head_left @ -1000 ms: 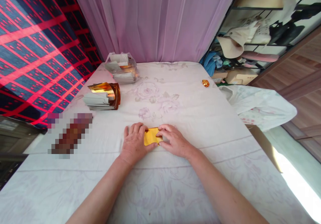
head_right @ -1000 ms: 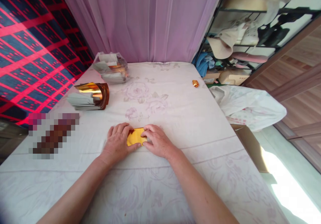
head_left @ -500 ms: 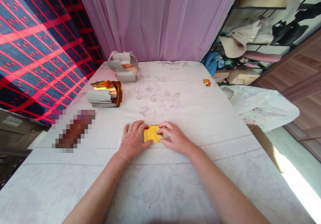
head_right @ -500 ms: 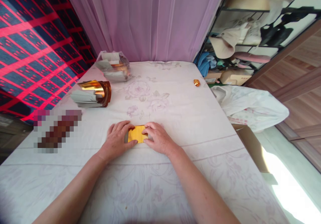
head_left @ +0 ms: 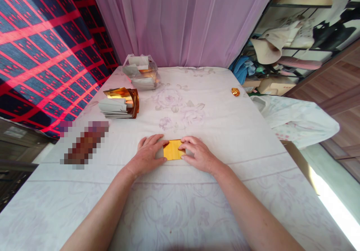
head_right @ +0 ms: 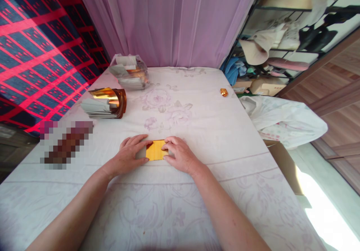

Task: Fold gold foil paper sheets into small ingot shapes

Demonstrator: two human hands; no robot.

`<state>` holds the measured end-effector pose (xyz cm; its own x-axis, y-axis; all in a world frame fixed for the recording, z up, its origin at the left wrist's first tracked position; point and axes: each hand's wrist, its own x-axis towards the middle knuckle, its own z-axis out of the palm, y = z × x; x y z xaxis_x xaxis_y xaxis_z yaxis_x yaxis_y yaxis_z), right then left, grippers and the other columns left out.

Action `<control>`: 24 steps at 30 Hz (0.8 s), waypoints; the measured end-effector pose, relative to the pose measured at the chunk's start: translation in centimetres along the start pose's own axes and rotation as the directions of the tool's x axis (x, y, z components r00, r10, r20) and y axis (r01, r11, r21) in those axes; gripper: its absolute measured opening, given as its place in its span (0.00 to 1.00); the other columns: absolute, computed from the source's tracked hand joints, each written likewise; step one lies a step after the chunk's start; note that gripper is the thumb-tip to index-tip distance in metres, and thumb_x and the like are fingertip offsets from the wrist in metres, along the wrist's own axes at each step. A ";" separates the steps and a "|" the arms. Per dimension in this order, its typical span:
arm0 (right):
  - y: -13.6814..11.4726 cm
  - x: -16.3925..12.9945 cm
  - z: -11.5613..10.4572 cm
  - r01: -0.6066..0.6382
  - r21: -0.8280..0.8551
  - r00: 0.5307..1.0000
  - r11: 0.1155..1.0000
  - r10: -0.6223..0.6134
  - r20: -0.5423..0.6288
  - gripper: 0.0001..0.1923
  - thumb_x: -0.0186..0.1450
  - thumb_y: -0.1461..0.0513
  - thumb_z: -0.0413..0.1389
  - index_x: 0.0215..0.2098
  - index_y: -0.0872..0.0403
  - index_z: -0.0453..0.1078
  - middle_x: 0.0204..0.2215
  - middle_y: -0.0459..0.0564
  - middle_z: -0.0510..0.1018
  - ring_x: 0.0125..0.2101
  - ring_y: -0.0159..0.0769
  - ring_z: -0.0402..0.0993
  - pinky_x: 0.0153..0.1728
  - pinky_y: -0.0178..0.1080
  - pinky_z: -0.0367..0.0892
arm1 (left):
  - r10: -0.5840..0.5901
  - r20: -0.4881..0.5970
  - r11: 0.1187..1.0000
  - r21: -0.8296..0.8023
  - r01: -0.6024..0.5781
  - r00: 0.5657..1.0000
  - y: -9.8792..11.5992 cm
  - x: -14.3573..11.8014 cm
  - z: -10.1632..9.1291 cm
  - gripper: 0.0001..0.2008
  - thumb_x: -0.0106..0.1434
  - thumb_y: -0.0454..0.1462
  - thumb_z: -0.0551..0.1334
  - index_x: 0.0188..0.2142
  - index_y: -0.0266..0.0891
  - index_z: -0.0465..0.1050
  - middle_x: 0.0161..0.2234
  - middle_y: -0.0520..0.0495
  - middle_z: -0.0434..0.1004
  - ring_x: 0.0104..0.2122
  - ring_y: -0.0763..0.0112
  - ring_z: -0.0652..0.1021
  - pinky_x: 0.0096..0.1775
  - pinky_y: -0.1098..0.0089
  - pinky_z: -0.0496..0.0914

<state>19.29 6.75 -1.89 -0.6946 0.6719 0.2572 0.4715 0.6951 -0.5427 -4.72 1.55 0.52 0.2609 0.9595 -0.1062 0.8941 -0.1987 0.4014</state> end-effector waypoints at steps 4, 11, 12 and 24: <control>0.2 -0.1 0.2 0.016 -0.005 1.000 1.000 -0.016 -0.026 0.12 0.59 0.67 0.60 0.41 0.52 0.73 0.48 0.54 0.72 0.49 0.41 0.71 0.51 0.46 0.67 | 0.004 0.003 1.000 -0.013 -0.004 1.000 0.0 -0.1 0.0 0.26 0.58 0.39 0.62 0.57 0.49 0.66 0.64 0.44 0.60 0.64 0.56 0.60 0.63 0.45 0.49; -0.5 -0.5 0.5 0.092 -0.065 0.988 0.994 -0.099 -0.115 0.08 0.65 0.68 0.55 0.37 0.52 0.75 0.44 0.52 0.76 0.46 0.39 0.72 0.48 0.46 0.68 | -0.016 -0.019 0.999 -0.043 0.015 1.000 0.3 -0.2 0.2 0.26 0.57 0.37 0.63 0.57 0.48 0.67 0.64 0.43 0.60 0.64 0.56 0.59 0.63 0.43 0.46; -0.7 -0.5 0.5 0.109 -0.084 0.987 0.990 -0.118 -0.109 0.08 0.65 0.67 0.55 0.37 0.51 0.75 0.43 0.51 0.76 0.45 0.40 0.71 0.48 0.47 0.68 | -0.013 -0.032 0.999 -0.046 0.011 0.999 0.4 -0.1 0.3 0.26 0.57 0.36 0.62 0.56 0.48 0.68 0.64 0.43 0.61 0.64 0.56 0.60 0.63 0.42 0.46; -2.3 -1.3 0.5 0.089 -0.226 0.986 0.970 -0.118 -0.118 0.10 0.68 0.66 0.52 0.42 0.53 0.75 0.42 0.54 0.78 0.43 0.41 0.71 0.45 0.46 0.69 | 0.227 -0.398 0.951 0.287 -0.114 0.889 2.7 -2.2 2.1 0.09 0.66 0.34 0.58 0.40 0.44 0.78 0.55 0.43 0.73 0.56 0.53 0.70 0.57 0.47 0.62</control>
<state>18.83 4.18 -1.37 -0.6761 0.6107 0.4123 0.5185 0.7918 -0.3228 -2.09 -1.55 -0.05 0.2902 0.8871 0.3589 0.9250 -0.3561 0.1323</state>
